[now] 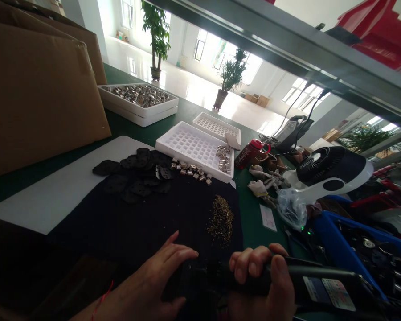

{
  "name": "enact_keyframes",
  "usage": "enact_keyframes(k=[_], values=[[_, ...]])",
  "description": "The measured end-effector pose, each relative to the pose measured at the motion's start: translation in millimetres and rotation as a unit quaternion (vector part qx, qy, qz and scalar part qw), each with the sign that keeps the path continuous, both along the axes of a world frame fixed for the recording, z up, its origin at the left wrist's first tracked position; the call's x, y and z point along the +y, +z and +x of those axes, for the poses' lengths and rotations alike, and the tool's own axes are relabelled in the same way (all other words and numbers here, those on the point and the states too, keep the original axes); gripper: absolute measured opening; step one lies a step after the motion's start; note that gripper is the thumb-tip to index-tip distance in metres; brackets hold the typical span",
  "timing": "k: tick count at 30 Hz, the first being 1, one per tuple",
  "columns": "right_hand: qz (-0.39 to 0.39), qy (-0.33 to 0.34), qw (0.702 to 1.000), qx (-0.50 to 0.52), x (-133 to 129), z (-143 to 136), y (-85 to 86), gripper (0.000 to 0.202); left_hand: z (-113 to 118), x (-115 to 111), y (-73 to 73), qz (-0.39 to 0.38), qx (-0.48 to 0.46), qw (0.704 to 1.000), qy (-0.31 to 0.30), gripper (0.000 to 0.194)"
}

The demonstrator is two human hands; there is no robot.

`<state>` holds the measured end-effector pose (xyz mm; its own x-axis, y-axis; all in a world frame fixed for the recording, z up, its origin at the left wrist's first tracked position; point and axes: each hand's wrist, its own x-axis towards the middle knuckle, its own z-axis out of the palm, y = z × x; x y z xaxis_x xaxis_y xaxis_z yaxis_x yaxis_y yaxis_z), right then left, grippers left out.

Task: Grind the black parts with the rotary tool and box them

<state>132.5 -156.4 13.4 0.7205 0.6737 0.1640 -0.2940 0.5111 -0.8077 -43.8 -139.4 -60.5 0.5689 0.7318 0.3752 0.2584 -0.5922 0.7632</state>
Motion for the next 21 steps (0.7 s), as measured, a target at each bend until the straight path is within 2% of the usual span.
enact_keyframes(k=[7, 12, 21], values=[[-0.004, 0.008, 1.000, -0.002, -1, 1, -1.5, 0.016, 3, -1, -15.3, 0.007, -0.014, 1.000, -0.013, 0.065], [-0.001, 0.008, 1.000, 0.001, -3, 2, -1.1, 0.018, 4, -2, -16.7, 0.008, -0.024, 1.000, -0.003, 0.062], [0.005, 0.020, 1.000, -0.004, -6, 2, 2.7, 0.018, -1, -2, -10.1, -0.015, 0.008, 1.000, -0.010, 0.082]])
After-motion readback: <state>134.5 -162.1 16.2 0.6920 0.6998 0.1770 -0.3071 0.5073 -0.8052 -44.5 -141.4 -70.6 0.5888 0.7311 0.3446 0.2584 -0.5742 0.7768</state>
